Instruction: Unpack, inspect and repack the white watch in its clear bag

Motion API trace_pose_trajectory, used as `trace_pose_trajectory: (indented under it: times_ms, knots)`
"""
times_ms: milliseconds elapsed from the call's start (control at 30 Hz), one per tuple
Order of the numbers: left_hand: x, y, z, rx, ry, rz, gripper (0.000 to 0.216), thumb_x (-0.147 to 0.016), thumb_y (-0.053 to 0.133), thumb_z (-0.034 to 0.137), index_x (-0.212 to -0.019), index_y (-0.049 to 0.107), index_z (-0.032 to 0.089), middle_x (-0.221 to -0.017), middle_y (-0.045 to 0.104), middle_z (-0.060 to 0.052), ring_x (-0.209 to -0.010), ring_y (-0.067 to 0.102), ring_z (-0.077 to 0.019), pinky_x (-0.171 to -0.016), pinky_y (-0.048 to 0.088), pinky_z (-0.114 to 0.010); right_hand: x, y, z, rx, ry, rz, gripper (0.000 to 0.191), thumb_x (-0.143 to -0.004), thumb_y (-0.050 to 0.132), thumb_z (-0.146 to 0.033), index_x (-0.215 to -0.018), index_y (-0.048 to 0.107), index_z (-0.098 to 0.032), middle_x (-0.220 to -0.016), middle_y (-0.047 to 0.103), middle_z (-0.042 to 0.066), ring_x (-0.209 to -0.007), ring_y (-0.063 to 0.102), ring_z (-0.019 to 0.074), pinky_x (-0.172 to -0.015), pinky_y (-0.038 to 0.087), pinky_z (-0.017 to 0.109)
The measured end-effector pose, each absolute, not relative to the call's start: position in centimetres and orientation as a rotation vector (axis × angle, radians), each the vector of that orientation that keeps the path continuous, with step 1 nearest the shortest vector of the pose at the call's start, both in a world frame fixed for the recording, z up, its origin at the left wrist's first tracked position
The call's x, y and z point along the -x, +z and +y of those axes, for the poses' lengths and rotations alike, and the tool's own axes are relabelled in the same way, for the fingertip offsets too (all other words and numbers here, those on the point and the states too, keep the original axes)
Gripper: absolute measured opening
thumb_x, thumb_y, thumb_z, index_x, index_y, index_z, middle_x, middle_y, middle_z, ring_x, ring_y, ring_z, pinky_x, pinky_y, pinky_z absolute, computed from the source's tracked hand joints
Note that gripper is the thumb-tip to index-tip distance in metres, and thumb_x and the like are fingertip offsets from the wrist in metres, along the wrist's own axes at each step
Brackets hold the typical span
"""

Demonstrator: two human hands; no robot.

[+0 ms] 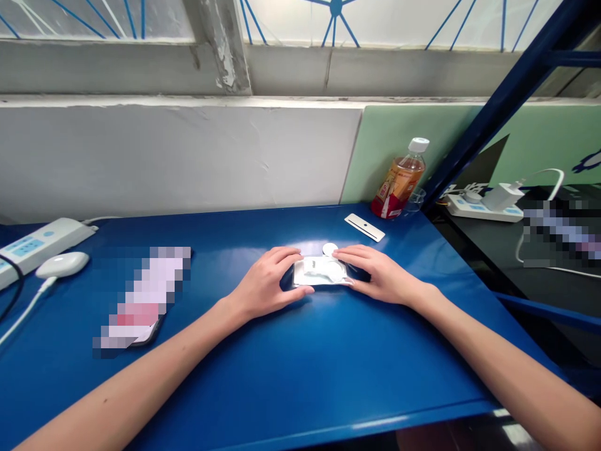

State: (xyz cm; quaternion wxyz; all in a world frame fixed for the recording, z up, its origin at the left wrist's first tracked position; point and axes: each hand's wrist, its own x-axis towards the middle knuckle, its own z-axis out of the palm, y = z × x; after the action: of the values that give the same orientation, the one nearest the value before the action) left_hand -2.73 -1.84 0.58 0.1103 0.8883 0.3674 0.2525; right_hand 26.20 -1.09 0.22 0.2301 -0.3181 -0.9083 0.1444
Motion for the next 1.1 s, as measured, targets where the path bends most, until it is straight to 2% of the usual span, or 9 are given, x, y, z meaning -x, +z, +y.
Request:
trace_pose_trajectory:
  times_ms: [267, 367, 467, 533, 633, 767, 900, 1000, 1100]
  knots:
    - [2.8, 0.2, -1.7, -2.552, 0.995, 1.052, 0.025, -0.100, 0.046, 0.027, -0.119, 0.060, 0.017, -0.114, 0.070, -0.010, -0.103, 0.067, -0.0222, -0.092, 0.053, -0.037, -24.9, 0.2, -0.8, 0.904, 0.536, -2.142, 0.025, -0.095, 0.056, -0.032, -0.115, 0.068, -0.023, -0.111, 0.070, 0.010, -0.098, 0.067, 0.0237, -0.086, 0.055, 0.039]
    - [2.9, -0.3, -1.5, -2.454, 1.090, 1.122, 0.029, -0.100, 0.044, 0.023, -0.126, 0.056, 0.018, -0.111, 0.071, -0.008, -0.098, 0.069, -0.0198, -0.090, 0.055, -0.033, -23.9, 0.3, -0.5, 0.995, 0.687, -1.948, 0.020, -0.093, 0.058, -0.033, -0.108, 0.067, -0.021, -0.098, 0.071, 0.007, -0.083, 0.067, 0.0202, -0.074, 0.056, 0.035]
    - [2.8, -0.6, -1.3, -2.381, 1.062, 1.181, 0.049, -0.096, 0.050, 0.023, -0.144, 0.037, 0.020, -0.118, 0.066, -0.009, -0.095, 0.069, -0.0183, -0.090, 0.055, -0.034, -23.1, 0.2, 0.2, 1.063, 0.814, -1.791, 0.023, -0.090, 0.062, -0.035, -0.107, 0.060, -0.020, -0.086, 0.069, 0.004, -0.074, 0.066, 0.0179, -0.066, 0.055, 0.031]
    - [2.8, -0.7, -1.2, -2.395, 0.985, 1.199, 0.065, -0.093, 0.057, 0.026, -0.150, 0.026, 0.022, -0.133, 0.056, -0.012, -0.107, 0.065, -0.0216, -0.097, 0.052, -0.039, -22.7, 0.0, 0.8, 1.071, 0.875, -1.749, 0.027, -0.088, 0.063, -0.036, -0.109, 0.057, -0.020, -0.081, 0.067, 0.002, -0.071, 0.066, 0.0175, -0.065, 0.054, 0.031]
    - [2.7, -0.4, -1.2, -2.462, 0.834, 1.222, 0.069, -0.089, 0.063, 0.032, -0.148, 0.029, 0.021, -0.145, 0.045, -0.014, -0.130, 0.048, -0.0285, -0.108, 0.043, -0.045, -22.6, -0.4, 1.1, 1.100, 0.836, -1.800, 0.025, -0.089, 0.061, -0.035, -0.108, 0.056, -0.020, -0.079, 0.066, 0.002, -0.071, 0.065, 0.0180, -0.068, 0.055, 0.033]
    - [2.6, 0.0, -1.4, -2.491, 0.709, 1.272, 0.060, -0.089, 0.062, 0.041, -0.141, 0.041, 0.019, -0.141, 0.049, -0.015, -0.134, 0.043, -0.0308, -0.111, 0.039, -0.048, -23.3, -0.8, 0.8, 1.158, 0.576, -2.028, 0.026, -0.094, 0.053, -0.033, -0.114, 0.059, -0.018, -0.103, 0.070, 0.011, -0.095, 0.066, 0.0241, -0.087, 0.053, 0.043]
    - [2.6, 0.1, -1.3, -2.515, 0.636, 1.304, 0.058, -0.089, 0.059, 0.048, -0.136, 0.047, 0.016, -0.145, 0.046, -0.017, -0.138, 0.039, -0.0335, -0.112, 0.037, -0.051, -24.6, -0.4, 0.5, 1.083, 0.386, -2.380, 0.047, -0.094, 0.053, -0.041, -0.133, 0.053, -0.013, -0.139, 0.054, 0.020, -0.133, 0.047, 0.0333, -0.109, 0.039, 0.053]
    - [2.8, 0.2, -1.1, -2.510, 0.559, 1.299, 0.062, -0.088, 0.060, 0.052, -0.136, 0.047, 0.015, -0.143, 0.050, -0.017, -0.138, 0.039, -0.0349, -0.111, 0.037, -0.053, -25.6, 0.1, 0.6, 1.041, 0.367, -2.587, 0.073, -0.090, 0.057, -0.053, -0.145, 0.040, -0.009, -0.146, 0.046, 0.023, -0.140, 0.038, 0.0361, -0.111, 0.037, 0.054]
    - [3.0, 0.3, -0.9, -2.505, 0.509, 1.315, 0.070, -0.085, 0.063, 0.056, -0.138, 0.045, 0.014, -0.143, 0.051, -0.018, -0.137, 0.040, -0.0362, -0.110, 0.037, -0.053, -26.1, 0.2, 0.8, 1.101, 0.318, -2.601, 0.079, -0.088, 0.057, -0.059, -0.145, 0.040, -0.007, -0.149, 0.042, 0.024, -0.141, 0.036, 0.0374, -0.112, 0.037, 0.055]
